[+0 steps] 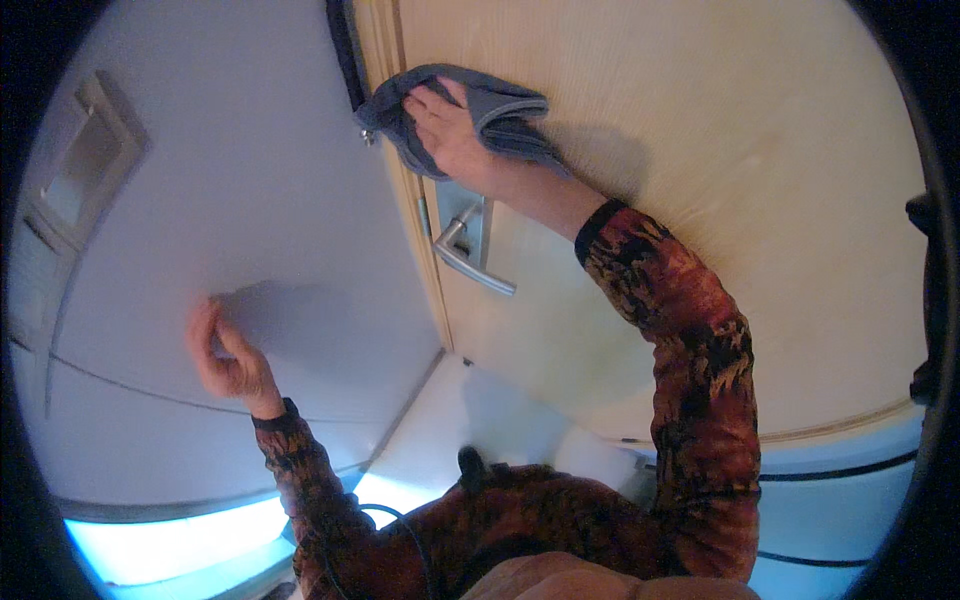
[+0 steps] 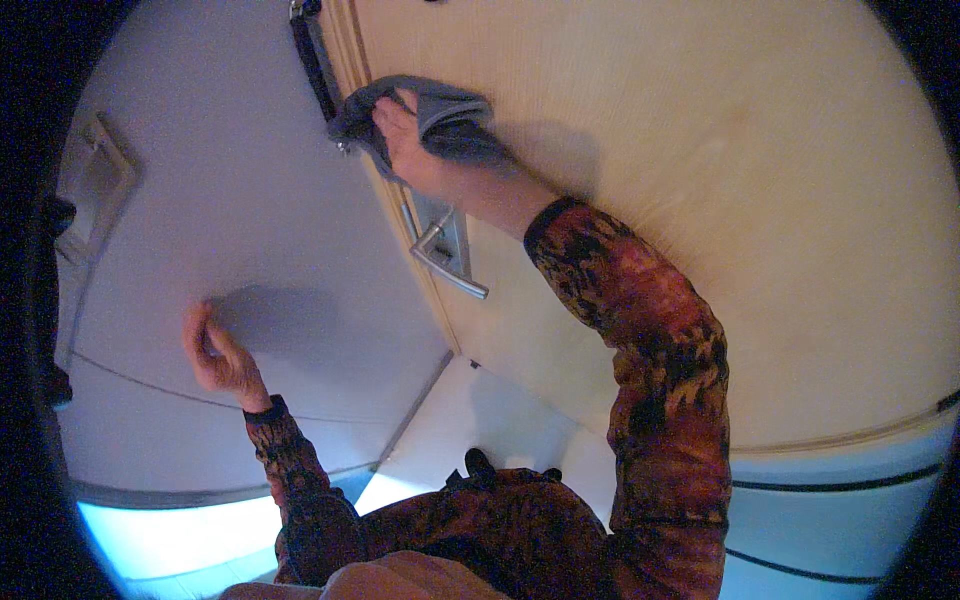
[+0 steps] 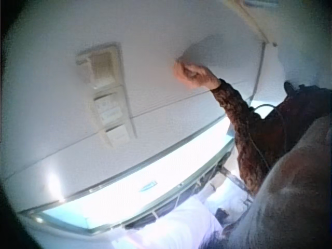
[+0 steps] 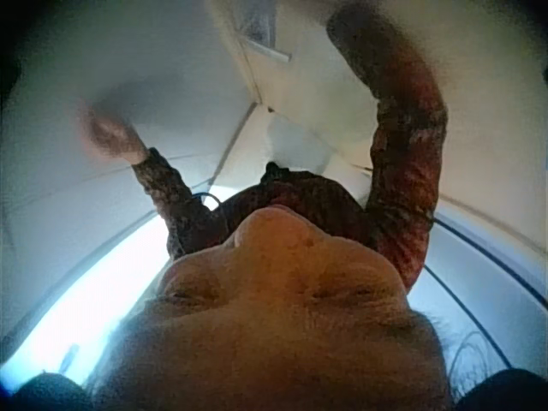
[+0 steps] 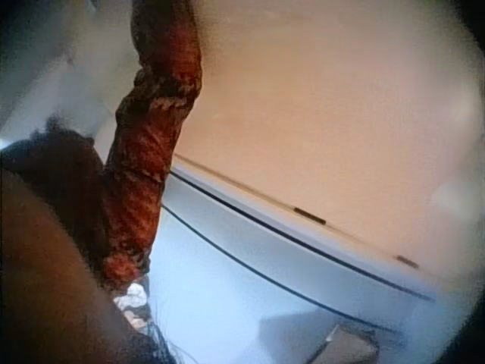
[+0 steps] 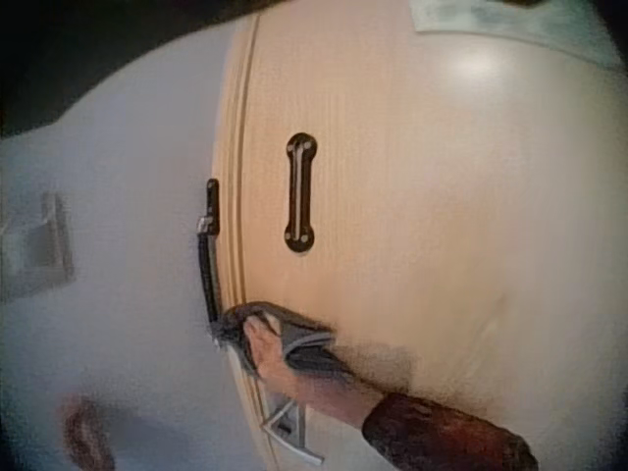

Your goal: The person wipes a white cabinet door with a gray cloth, then moves to wipe a door frame and a glass shower door. The person continues wiping the cabinet door and a nearby wall surface.

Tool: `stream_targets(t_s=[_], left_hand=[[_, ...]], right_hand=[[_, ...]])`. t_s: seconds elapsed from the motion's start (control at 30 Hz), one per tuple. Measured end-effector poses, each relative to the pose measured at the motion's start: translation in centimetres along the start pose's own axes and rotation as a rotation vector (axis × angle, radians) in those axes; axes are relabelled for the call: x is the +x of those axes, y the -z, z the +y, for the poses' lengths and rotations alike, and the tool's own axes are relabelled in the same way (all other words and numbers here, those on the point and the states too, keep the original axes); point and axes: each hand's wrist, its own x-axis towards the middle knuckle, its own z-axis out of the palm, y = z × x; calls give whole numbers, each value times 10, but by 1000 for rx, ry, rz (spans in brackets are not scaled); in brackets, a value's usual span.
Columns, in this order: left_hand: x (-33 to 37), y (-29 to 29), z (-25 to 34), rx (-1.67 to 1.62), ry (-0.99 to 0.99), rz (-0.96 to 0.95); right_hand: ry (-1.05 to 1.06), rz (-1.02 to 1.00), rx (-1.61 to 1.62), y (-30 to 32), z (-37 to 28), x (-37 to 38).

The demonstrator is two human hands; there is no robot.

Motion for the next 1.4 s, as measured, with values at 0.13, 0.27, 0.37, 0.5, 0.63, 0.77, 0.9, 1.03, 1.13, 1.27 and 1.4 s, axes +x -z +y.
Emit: stream_targets(t_s=[0.13,0.27,0.37,0.5,0.63,0.77,0.9,1.03,1.13,1.27,1.4], left_hand=[[-9,2,-22,-233,-32,67],[-16,4,-29,-128,-37,77],[-17,2,-30,-136,-94,53],[-15,3,-30,-105,-143,23],[-14,12,-23,10,-144,25],[-11,17,-18,-8,-151,-8],[-11,18,-18,31,-163,-41],[-14,20,-20,-15,-140,-64],[-19,20,-23,-49,-113,-37],[-26,19,-32,-192,-106,14],[-34,21,-45,-227,-150,-7]], right_hand=[[-36,315,154,21,24,-7],[-39,455,254,95,105,-49],[-150,252,4,151,156,-73],[-279,324,-211,191,198,-46],[-301,484,-284,196,239,25],[-218,427,-212,184,251,81],[-117,341,-192,168,247,103],[-75,368,-180,170,251,80],[-230,453,-287,174,239,40],[-362,370,-356,176,192,-17],[-311,276,-186,152,133,-83]])
